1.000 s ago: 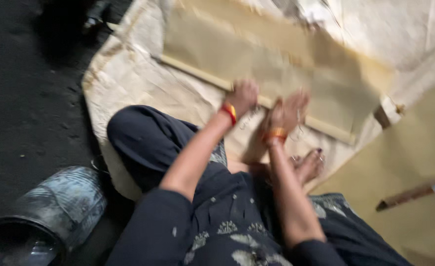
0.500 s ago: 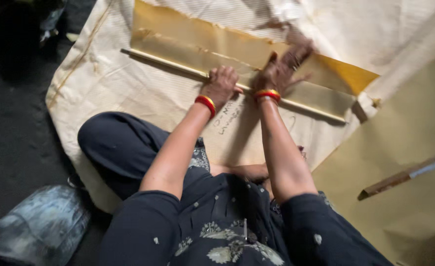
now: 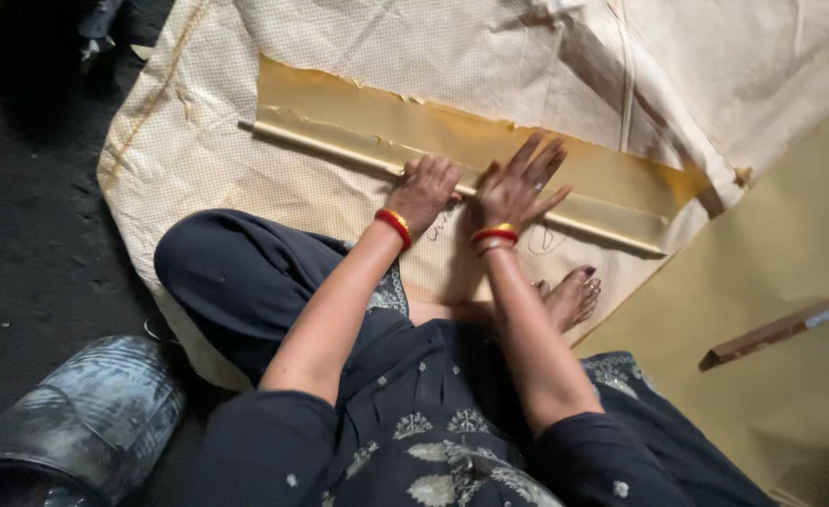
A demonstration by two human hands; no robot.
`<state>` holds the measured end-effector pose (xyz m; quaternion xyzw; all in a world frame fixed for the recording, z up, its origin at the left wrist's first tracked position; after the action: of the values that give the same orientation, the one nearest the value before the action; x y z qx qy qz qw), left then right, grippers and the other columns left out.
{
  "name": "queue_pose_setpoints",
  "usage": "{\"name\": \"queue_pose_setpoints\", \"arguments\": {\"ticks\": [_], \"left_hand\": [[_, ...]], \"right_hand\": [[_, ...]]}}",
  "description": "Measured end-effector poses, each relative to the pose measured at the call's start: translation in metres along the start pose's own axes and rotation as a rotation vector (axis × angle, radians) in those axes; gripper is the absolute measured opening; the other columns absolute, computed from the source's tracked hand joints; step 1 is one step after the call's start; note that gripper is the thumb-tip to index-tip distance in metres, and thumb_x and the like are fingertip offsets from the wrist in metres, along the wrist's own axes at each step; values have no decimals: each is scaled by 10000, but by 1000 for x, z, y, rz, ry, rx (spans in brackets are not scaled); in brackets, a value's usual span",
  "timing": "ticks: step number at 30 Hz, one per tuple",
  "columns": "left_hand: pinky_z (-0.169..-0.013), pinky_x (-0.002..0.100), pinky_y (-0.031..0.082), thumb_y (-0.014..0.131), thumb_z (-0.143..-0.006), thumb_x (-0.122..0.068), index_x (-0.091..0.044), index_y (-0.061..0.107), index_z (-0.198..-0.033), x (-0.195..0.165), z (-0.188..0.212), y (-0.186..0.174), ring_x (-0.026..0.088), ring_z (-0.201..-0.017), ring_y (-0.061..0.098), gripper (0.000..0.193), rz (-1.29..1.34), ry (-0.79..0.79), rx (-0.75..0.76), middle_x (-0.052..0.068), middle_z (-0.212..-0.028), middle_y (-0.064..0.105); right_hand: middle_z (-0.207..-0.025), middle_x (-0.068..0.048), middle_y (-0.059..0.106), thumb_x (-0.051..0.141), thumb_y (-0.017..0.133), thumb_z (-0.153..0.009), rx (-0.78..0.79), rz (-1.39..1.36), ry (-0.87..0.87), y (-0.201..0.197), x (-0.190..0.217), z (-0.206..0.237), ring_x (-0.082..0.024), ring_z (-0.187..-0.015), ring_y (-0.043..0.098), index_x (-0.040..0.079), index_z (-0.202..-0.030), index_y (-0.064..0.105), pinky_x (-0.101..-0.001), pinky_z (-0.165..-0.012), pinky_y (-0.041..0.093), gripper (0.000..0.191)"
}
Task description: The person sits on the floor and rolls sheets of paper around a thin wooden stick to form paper tubes. They fold a sheet over the stick, roll it tightly, then slide the finished tube off and set it aside, repeating the process.
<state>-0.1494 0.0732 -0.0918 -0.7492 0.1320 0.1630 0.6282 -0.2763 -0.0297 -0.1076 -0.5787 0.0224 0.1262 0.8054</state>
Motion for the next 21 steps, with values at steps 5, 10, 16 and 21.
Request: {"name": "queue_pose_setpoints", "arguments": {"ticks": [5, 10, 16, 21], "left_hand": [[-994, 429, 372, 640, -978, -410, -87, 562, -1180, 12, -46, -2, 279, -1134, 490, 389, -6, -24, 49, 106, -1168, 551], [-1055, 463, 364, 643, -900, -396, -25, 550, -1283, 22, -82, 5, 324, -1257, 478, 541, -176, -29, 10, 161, -1307, 547], [-1130, 571, 352, 609, -922, -289, -13, 474, -1467, -4, -20, 17, 403, -1373, 456, 626, -304, 8, 5, 227, -1515, 488], [-1202, 590, 213, 568, -1030, -370, -99, 334, -1506, 18, -7, 29, 350, -1508, 276, 596, 123, -375, 200, 131, -1635, 301]], "right_hand": [[-1755, -37, -110, 559, 245, -1148, -87, -67, -30, -61, 24, -55, -202, -1637, -66, 192, -1711, -5, -677, -1251, -89, 717], [-1760, -16, -12, 563, 324, -1121, -150, -238, -111, -73, 32, -89, -191, -1634, -8, 181, -1698, 93, -653, -1262, -74, 729], [-1731, -69, 111, 494, 364, -1060, -368, -436, -261, -16, -2, 38, -243, -1610, 83, 113, -1638, 223, -569, -1255, 77, 706], [-1725, -75, 30, 477, 314, -1022, -386, -372, -138, -8, 3, 25, -243, -1585, 33, 111, -1632, 160, -578, -1220, 94, 728]]}}
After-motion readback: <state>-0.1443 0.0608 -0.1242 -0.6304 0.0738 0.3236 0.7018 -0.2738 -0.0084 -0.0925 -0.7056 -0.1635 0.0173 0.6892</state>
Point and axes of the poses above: each hand's wrist, its own z-axis away from the middle knuckle, its own y-axis out of the palm, x = y × z, the point moved 7 cm from there along -z, towards the middle knuckle
